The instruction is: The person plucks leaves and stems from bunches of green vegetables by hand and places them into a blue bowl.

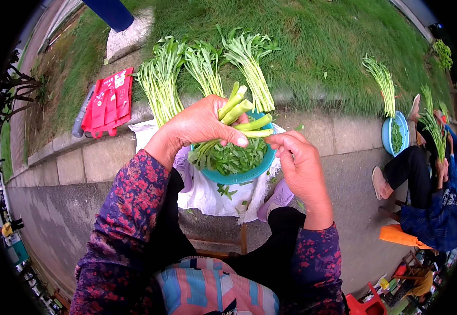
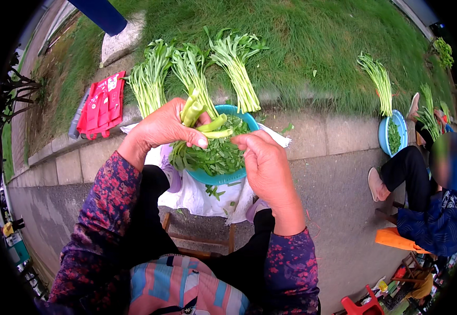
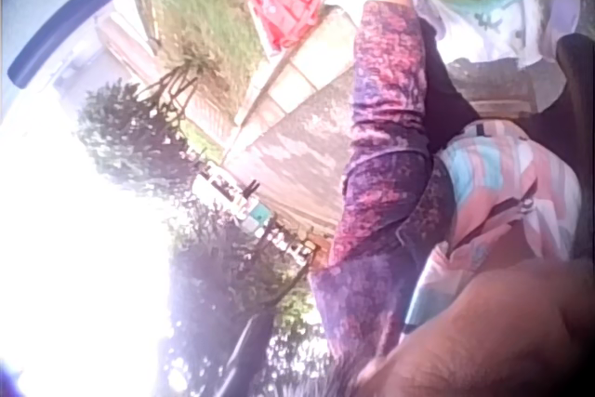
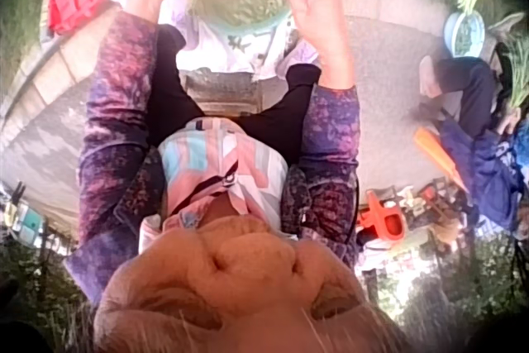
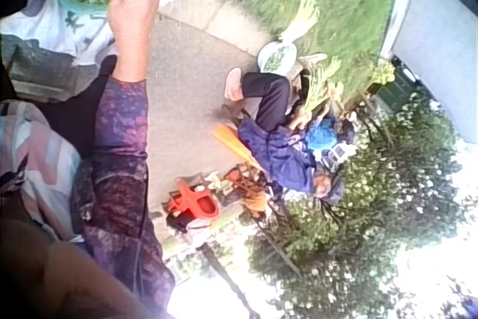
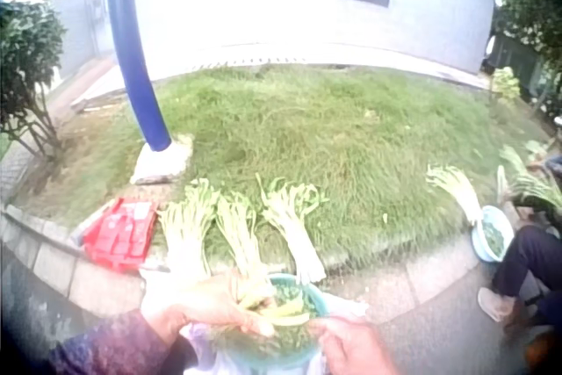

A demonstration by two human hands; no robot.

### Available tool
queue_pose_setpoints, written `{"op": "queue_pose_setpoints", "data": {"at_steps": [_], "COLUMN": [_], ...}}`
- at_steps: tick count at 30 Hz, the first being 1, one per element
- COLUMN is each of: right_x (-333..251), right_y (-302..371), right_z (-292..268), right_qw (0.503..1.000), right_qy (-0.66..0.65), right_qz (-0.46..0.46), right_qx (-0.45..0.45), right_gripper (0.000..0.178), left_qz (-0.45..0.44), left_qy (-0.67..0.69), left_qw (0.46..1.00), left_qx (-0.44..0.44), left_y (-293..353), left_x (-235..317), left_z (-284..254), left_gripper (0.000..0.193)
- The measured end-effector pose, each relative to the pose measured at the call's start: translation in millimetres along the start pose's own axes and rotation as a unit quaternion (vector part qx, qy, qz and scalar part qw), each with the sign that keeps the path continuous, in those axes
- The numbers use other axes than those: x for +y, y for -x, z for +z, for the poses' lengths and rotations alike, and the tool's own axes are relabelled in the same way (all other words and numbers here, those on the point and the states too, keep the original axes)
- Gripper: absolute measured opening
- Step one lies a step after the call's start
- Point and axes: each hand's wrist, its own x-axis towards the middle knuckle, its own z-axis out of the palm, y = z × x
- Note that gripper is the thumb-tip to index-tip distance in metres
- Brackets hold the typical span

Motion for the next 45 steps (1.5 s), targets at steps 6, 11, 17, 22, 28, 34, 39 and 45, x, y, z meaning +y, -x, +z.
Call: {"op": "queue_pose_setpoints", "data": {"at_steps": [6,11,17,22,28,34,39,45], "right_x": [-12,-14,-16,-10,-12,-14,-5,-1], "right_y": [-1,-1,1,1,-2,-6,-6,-11], "right_z": [-4,-3,-4,0,7,9,12,13], "right_qw": [0.999,0.998,0.994,0.992,0.991,0.989,0.981,0.955], "right_qy": [0.014,0.068,0.092,0.112,0.115,0.056,-0.024,-0.136], "right_qz": [0.028,-0.011,-0.004,-0.014,-0.021,0.007,0.067,0.13], "right_qx": [0.031,-0.017,-0.06,-0.054,0.06,0.139,0.182,0.23], "right_gripper": [0.013,0.007,0.007,0.006,0.004,0.004,0.006,0.009], "left_qz": [-0.021,-0.024,-0.037,0.001,0.04,0.008,0.021,0.009], "left_qy": [-0.017,-0.019,-0.057,-0.087,-0.043,-0.037,-0.004,0.097], "left_qw": [1.0,0.999,0.997,0.995,0.998,0.999,0.999,0.995], "left_qx": [-0.01,-0.029,-0.045,-0.046,-0.014,0.022,0.024,0.038], "left_y": [-1,-1,-3,-4,-6,-8,-9,-20], "left_x": [-2,1,-4,-8,-7,-2,0,-5], "left_z": [4,9,6,6,11,13,18,29], "left_gripper": [0.036,0.034,0.035,0.035,0.035,0.033,0.03,0.037]}}
